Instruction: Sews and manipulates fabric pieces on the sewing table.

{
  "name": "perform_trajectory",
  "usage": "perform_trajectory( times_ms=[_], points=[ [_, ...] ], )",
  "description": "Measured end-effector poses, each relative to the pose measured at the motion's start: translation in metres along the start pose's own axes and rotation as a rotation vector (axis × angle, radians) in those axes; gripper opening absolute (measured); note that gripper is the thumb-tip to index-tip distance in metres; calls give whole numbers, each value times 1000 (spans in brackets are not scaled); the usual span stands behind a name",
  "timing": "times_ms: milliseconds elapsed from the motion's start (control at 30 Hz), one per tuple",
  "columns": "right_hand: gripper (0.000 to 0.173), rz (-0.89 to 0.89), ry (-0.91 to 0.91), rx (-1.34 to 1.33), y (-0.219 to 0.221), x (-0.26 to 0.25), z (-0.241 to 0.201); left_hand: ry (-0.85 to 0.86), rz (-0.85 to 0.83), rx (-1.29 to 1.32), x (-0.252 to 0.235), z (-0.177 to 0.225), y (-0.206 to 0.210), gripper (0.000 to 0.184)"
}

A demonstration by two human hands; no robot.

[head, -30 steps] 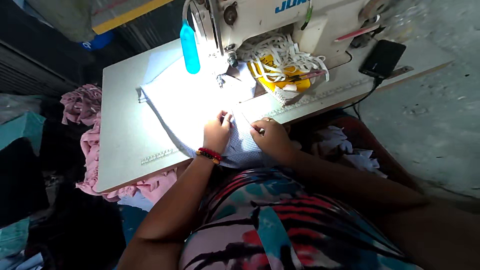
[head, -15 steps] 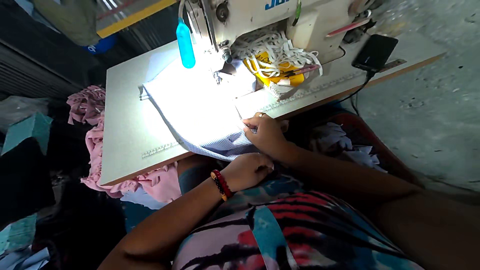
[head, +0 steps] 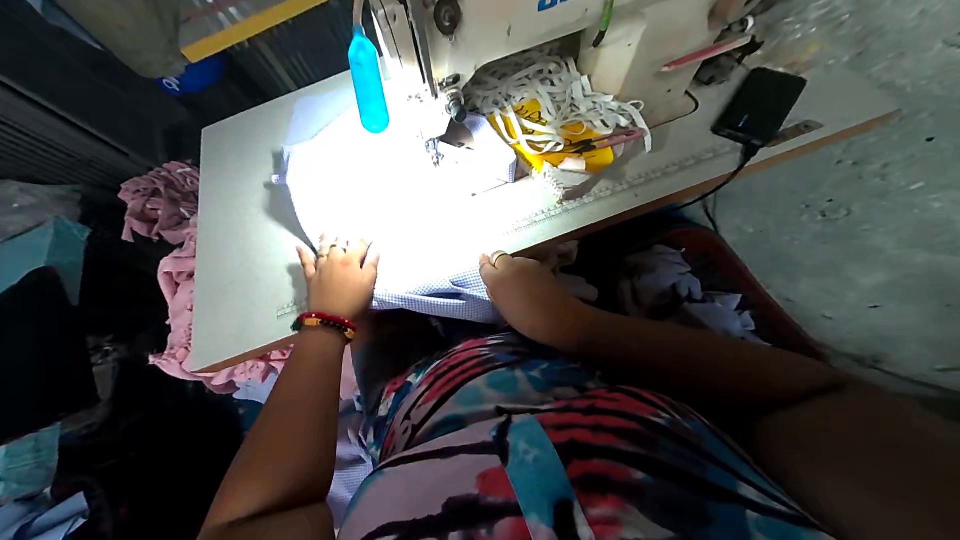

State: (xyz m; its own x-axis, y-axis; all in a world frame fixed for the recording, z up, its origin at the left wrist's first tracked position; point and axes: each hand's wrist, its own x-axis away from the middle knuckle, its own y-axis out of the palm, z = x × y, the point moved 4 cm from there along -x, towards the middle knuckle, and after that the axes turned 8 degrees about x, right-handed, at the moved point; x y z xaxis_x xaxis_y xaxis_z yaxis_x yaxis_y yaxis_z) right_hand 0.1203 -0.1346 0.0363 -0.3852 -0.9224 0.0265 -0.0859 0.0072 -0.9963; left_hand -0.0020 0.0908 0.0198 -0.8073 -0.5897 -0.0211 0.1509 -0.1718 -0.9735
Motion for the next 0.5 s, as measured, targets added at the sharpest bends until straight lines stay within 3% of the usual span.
perform_trajectory(
  times_ms=[67, 100, 167, 233, 500],
  points=[
    [29, -39, -18, 15, -1, -1, -3, 56, 119, -9, 0, 26, -10, 36],
    [29, -70, -18, 13, -2, -1, -3, 166, 178, 50, 4, 48, -11, 29],
    [31, -109, -10, 7, -2, -2, -3, 359, 112, 241, 16, 92, 1, 38],
    [27, -45, -20, -4, -1, -2, -2, 430, 7, 336, 22, 115, 21, 39],
    [11, 196, -53, 7, 1, -24, 4, 434, -29, 330, 4, 114, 30, 41]
  ],
)
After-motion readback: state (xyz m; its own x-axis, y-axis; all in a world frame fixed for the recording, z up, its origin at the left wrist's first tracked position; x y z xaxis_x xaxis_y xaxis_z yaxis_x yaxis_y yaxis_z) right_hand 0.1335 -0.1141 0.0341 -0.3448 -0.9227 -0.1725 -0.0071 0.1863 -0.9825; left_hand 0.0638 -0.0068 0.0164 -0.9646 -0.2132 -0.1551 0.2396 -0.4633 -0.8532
